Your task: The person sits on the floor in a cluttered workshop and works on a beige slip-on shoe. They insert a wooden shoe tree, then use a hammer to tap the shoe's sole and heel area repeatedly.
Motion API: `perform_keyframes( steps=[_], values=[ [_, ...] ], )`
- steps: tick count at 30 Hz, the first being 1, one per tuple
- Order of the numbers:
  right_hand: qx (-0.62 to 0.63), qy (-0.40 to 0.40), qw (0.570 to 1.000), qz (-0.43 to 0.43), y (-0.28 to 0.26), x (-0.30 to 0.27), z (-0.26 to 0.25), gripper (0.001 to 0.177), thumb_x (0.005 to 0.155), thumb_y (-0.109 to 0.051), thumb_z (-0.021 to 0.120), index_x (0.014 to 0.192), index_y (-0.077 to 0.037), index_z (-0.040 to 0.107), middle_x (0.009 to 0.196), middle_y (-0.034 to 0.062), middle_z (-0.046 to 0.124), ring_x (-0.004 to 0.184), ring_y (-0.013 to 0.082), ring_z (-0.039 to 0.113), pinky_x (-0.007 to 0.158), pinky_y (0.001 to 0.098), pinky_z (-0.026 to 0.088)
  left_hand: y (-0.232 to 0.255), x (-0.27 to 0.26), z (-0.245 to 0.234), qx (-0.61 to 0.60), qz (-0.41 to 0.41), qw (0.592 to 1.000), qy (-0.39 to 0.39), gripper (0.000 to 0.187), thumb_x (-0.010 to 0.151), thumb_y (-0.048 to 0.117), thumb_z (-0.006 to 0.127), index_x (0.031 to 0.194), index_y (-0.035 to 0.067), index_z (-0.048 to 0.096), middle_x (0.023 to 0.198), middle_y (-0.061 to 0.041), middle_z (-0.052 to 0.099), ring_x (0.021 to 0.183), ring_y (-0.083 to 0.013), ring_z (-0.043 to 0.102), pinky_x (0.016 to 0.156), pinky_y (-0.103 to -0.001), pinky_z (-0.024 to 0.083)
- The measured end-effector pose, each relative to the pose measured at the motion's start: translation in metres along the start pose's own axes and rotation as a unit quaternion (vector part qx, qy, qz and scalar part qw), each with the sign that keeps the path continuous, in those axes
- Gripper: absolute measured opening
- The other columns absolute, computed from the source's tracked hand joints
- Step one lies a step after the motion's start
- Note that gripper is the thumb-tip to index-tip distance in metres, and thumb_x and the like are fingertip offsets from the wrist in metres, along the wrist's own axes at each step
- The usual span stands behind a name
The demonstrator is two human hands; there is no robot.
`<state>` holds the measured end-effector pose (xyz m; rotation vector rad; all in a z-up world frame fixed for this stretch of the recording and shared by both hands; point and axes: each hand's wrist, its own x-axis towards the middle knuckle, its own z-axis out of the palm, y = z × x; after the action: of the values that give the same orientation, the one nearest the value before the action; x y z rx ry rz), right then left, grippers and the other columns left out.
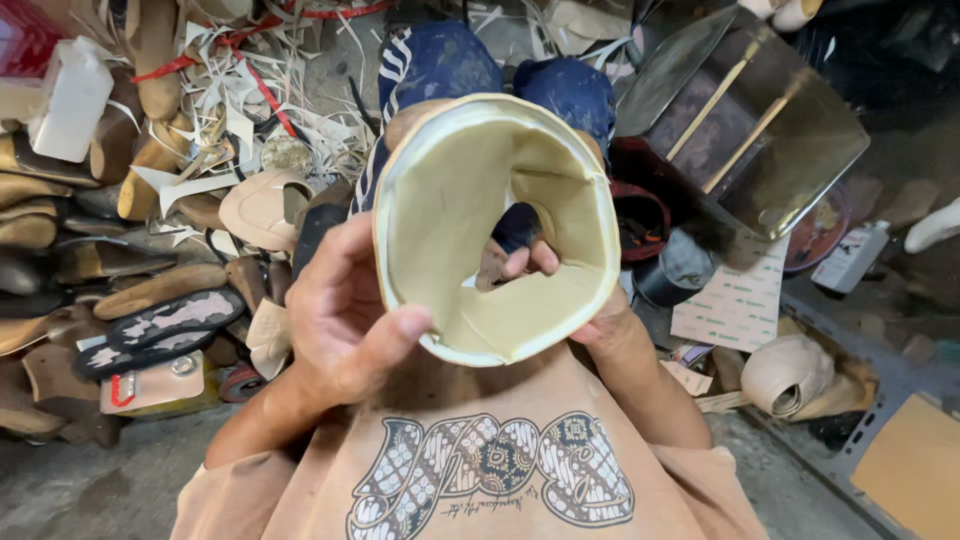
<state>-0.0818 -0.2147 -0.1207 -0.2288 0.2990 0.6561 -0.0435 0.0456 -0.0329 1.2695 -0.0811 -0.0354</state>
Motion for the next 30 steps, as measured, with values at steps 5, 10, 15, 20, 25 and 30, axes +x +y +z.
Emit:
perform_keyframes(
  steps=[5, 10, 15, 20, 25, 30],
  values=[
    [-0.029, 0.006, 0.998, 0.048, 0.000, 0.010, -0.009, 0.034, 0.091, -0.028, 0.083, 0.101, -0.007, 0.058, 0.127, 0.0215, 0.066, 0.111, 0.0410, 0.067, 0.095, 0.0462, 0.057, 0.016, -0.018, 0.005, 0.138, 0.044, 0.987, -0.075, 0.056, 0.088, 0.029, 0.073, 0.129, -0.004, 0.053, 0.108, -0.018, 0.063, 0.098, -0.0276, 0.064, 0.091, -0.035, 0.053],
    [-0.049, 0.082, 0.993, 0.063, -0.004, 0.016, 0.002, 0.045, 0.086, -0.044, 0.077, 0.084, -0.006, 0.053, 0.080, 0.0182, 0.068, 0.073, 0.0265, 0.071, 0.062, 0.0322, 0.057, 0.010, -0.027, 0.004, 0.186, 0.104, 0.973, -0.084, 0.056, 0.084, 0.032, 0.079, 0.124, -0.002, 0.059, 0.108, -0.018, 0.072, 0.092, -0.0271, 0.073, 0.084, -0.034, 0.059],
    [-0.400, 0.113, 0.879, -0.236, -0.048, -0.028, -0.004, 0.048, 0.086, -0.050, 0.085, 0.095, -0.009, 0.061, 0.097, 0.0049, 0.066, 0.083, 0.0141, 0.061, 0.071, 0.0301, 0.050, 0.012, 0.006, -0.003, 0.175, 0.076, 0.979, -0.070, 0.045, 0.106, 0.029, 0.050, 0.128, -0.010, 0.056, 0.124, -0.022, 0.064, 0.110, -0.0311, 0.067, 0.097, -0.038, 0.058],
    [-0.774, 0.068, 0.440, -0.450, -0.091, -0.044, 0.064, 0.028, 0.093, -0.029, 0.074, 0.095, -0.002, 0.065, 0.112, 0.0331, 0.069, 0.098, 0.0385, 0.074, 0.082, 0.0395, 0.061, -0.032, 0.056, -0.009, -0.193, -0.224, 0.955, 0.037, 0.062, 0.103, 0.029, 0.047, 0.155, -0.003, 0.035, 0.142, -0.021, 0.057, 0.128, -0.0289, 0.057, 0.111, -0.041, 0.045],
    [-0.876, -0.015, 0.293, -0.382, -0.109, -0.026, 0.064, 0.018, 0.098, -0.007, 0.075, 0.100, 0.007, 0.065, 0.116, 0.0343, 0.069, 0.100, 0.0450, 0.074, 0.086, 0.0471, 0.063, -0.072, 0.080, -0.015, -0.346, -0.274, 0.891, 0.103, 0.065, 0.098, 0.034, 0.052, 0.151, -0.004, 0.047, 0.107, -0.009, 0.077, 0.093, -0.0219, 0.076, 0.078, -0.037, 0.064],
    [-0.895, -0.057, 0.275, -0.345, -0.109, 0.009, 0.029, 0.009, 0.099, 0.002, 0.074, 0.098, 0.009, 0.068, 0.124, 0.0304, 0.068, 0.107, 0.0414, 0.073, 0.096, 0.0452, 0.062, -0.114, 0.067, -0.043, -0.082, -0.298, 0.937, 0.164, 0.020, 0.090, 0.016, 0.078, 0.103, 0.006, 0.068, 0.091, -0.004, 0.072, 0.080, -0.0105, 0.066, 0.073, -0.024, 0.059]
  ],
)
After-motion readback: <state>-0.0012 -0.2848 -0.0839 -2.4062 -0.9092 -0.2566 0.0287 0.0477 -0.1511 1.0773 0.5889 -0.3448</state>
